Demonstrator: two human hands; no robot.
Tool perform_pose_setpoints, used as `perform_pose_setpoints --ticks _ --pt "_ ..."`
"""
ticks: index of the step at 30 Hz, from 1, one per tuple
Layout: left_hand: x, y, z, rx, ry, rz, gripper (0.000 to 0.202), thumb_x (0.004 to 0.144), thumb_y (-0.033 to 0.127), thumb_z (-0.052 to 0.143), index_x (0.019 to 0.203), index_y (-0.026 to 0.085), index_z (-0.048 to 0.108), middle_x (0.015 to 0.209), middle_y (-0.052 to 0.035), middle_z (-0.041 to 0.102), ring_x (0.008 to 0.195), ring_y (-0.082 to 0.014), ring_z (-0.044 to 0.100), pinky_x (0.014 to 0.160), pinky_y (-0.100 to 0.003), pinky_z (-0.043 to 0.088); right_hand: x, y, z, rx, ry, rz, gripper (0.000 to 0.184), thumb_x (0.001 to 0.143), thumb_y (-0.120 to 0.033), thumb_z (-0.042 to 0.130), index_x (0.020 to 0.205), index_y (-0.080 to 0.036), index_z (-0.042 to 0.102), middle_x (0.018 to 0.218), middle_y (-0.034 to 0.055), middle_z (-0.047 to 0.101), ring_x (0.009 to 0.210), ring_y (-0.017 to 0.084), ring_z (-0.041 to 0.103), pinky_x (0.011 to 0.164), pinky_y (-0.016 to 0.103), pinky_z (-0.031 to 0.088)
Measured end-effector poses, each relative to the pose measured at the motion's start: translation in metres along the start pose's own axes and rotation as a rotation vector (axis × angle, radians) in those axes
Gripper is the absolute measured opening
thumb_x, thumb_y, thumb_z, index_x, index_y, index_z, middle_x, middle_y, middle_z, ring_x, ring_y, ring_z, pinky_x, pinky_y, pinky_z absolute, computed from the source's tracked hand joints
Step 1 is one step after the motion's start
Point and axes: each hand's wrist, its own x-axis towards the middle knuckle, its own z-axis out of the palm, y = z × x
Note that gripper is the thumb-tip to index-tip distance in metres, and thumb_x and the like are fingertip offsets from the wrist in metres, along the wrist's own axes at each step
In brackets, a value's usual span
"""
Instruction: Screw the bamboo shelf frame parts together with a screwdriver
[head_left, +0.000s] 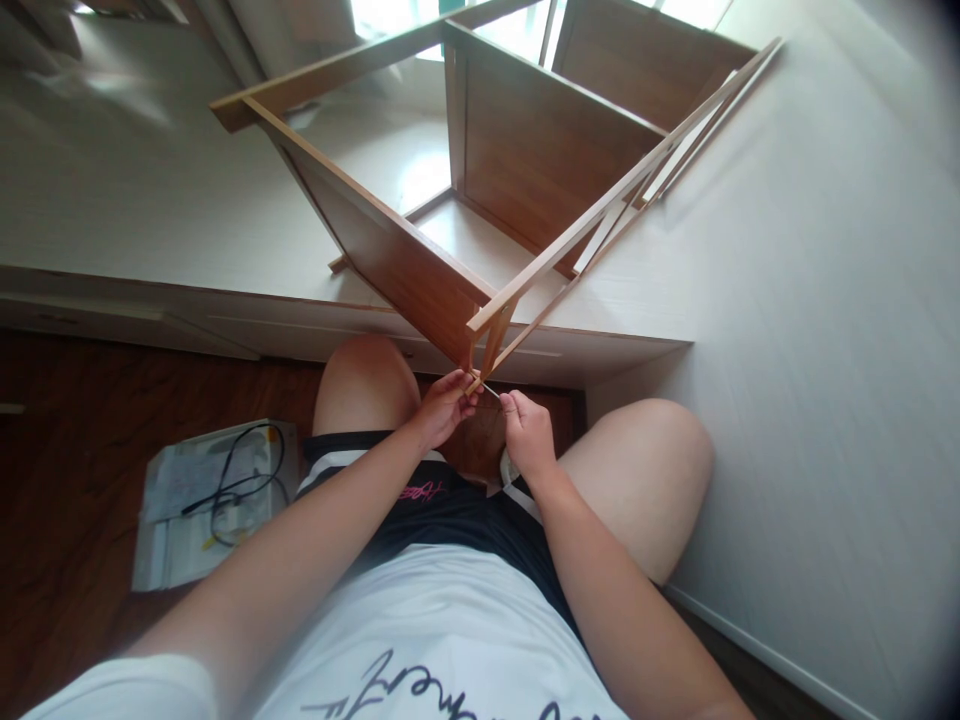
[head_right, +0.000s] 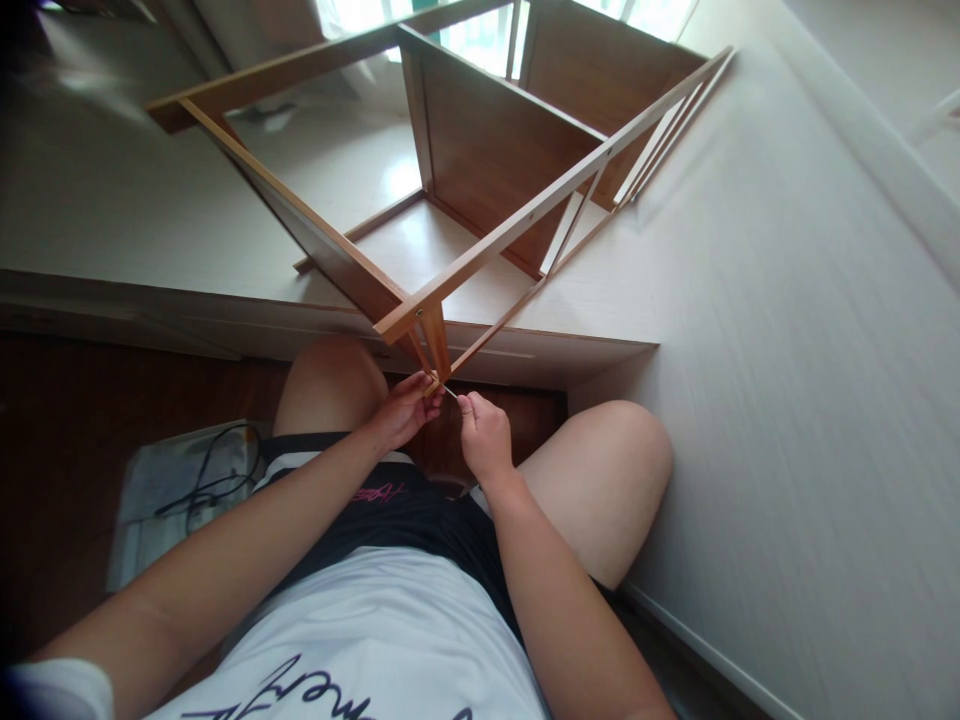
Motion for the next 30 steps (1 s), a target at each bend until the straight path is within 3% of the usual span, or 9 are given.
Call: perform_pose_setpoints --ticks 7,17,22,27,30 --pt "0.000 0.000 0.000 0.002 0.011 -0.005 0.035 0.069 0.039 0.078 0.092 0.019 0.062 0.079 0.0006 0.062 0.062 -0.0063 0.055 0.051 -0.016 0.038 -0.001 0.004 0.001 -0.261 0.030 -0.150 0.037 0.100 -0.039 0.035 0.068 -0.022 0.046 0.072 0.0034 0.055 0.068 0.017 0.045 0.065 0.029 0.029" --pt "0.000 -0.001 -0.001 0.007 -0.001 -0.004 0.036 0.069 0.041 0.078 0.093 0.019 0.062 0.078 0.0010 0.061 0.061 -0.0062 0.055 0.051 -0.016 0.038 0.002 0.009 0.008 -0.350 0.140 -0.164 0.036 0.100 -0.038 0.034 0.075 -0.022 0.054 0.080 0.0066 0.058 0.081 0.020 0.048 0.071 0.030 0.032" --pt "-0.001 -0.001 0.000 0.018 -0.011 0.011 0.035 0.071 0.042 0.077 0.093 0.019 0.062 0.078 0.0010 0.061 0.061 -0.0060 0.054 0.050 -0.015 0.038 -0.002 0.009 0.013 -0.170 0.106 -0.103 0.038 0.099 -0.040 0.036 0.068 -0.022 0.049 0.071 0.0034 0.053 0.071 0.018 0.045 0.067 0.029 0.031" --pt "-0.001 0.000 0.000 0.015 0.009 -0.003 0.038 0.069 0.043 0.077 0.096 0.020 0.063 0.078 0.0004 0.062 0.061 -0.0063 0.055 0.050 -0.016 0.038 -0.001 0.009 0.025 0.207 0.115 0.115 0.044 0.099 -0.045 0.030 0.065 -0.022 0.044 0.060 -0.0016 0.047 0.057 0.014 0.041 0.059 0.026 0.031" --pt "-0.002 0.000 0.000 0.016 0.013 -0.005 0.039 0.069 0.043 0.078 0.097 0.020 0.063 0.079 -0.0001 0.063 0.061 -0.0065 0.055 0.050 -0.016 0.039 0.002 0.008 0.025 0.198 0.138 0.130 0.043 0.098 -0.046 0.031 0.065 -0.022 0.044 0.060 -0.0021 0.046 0.057 0.013 0.040 0.059 0.025 0.031"
